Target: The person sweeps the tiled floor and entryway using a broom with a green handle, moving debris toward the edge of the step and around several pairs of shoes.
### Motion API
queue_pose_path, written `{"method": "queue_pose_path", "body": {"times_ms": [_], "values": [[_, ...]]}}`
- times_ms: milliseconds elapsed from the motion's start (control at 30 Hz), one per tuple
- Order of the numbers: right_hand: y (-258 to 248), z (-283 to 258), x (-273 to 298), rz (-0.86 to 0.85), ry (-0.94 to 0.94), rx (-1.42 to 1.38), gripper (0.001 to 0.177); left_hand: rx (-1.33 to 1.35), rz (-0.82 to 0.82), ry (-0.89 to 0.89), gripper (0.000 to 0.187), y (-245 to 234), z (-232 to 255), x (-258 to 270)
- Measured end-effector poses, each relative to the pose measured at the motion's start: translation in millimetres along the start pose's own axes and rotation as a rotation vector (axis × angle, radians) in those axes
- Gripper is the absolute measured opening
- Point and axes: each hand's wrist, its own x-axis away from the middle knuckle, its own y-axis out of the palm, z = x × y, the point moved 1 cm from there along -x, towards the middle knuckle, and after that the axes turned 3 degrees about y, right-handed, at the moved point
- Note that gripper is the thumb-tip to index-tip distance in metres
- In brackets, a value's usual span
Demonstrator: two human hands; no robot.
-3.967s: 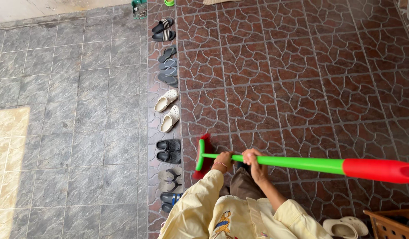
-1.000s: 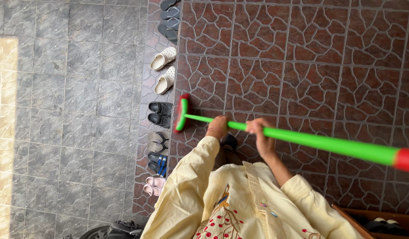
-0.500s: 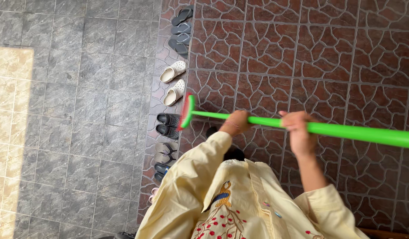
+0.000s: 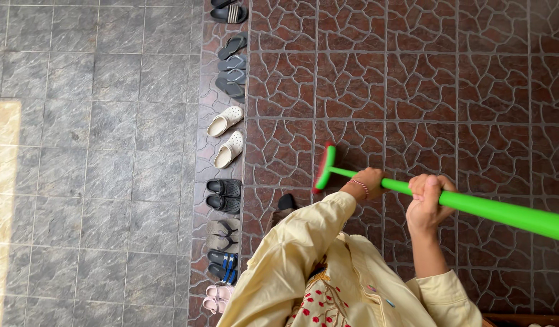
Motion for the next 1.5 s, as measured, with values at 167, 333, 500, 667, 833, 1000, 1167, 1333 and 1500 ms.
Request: {"method": "queue_pose_path", "body": {"times_ms": [167, 333, 500, 667, 833, 1000, 1167, 1333, 1500], "values": [[15.8, 37.8, 13.9, -0.005, 0.067, -0.127, 0.037, -0.096, 0.024, -0.064, 0.037, -10.7, -59.3, 29.7], [54.4, 95.0, 44.7, -0.046, 0.195, -0.147, 0.039, -0.130, 0.025, -0.195, 0.034, -14.0, -150.7, 70.4], [87.5, 114.3, 75.4, -0.369, 0.379, 0.081, 0.028, -0.232, -0.007, -0.330, 0.034, -28.4, -226.9, 119.2], [110.4, 99.3, 75.7, -0.479, 0.467, 0.082, 0.025, -0.240, 0.023, -0.462, 0.038, -49.2, -251.7, 149.6], [88.8, 90.9, 35.5, -0.215, 0.376, -0.185, 0.034, -0.298, -0.042, -0.309, 0.048, -89.7, -183.2, 122.5], [44.8, 47.4, -13.4, -0.061, 0.178, -0.378, 0.041, -0.185, -0.028, -0.143, 0.050, -116.2, -70.8, 83.7], [20.1, -19.2, -51.3, -0.018, 0.034, -0.208, 0.042, -0.141, -0.030, -0.017, 0.045, -109.2, -0.4, 32.5], [18.0, -22.6, -68.3, -0.009, -0.055, -0.059, 0.038, -0.036, 0.020, 0.056, 0.035, -78.9, 13.0, -14.0], [23.1, 30.3, -55.5, -0.062, -0.019, 0.050, 0.033, -0.042, 0.023, 0.028, 0.030, -49.5, -33.1, -34.0]]}}
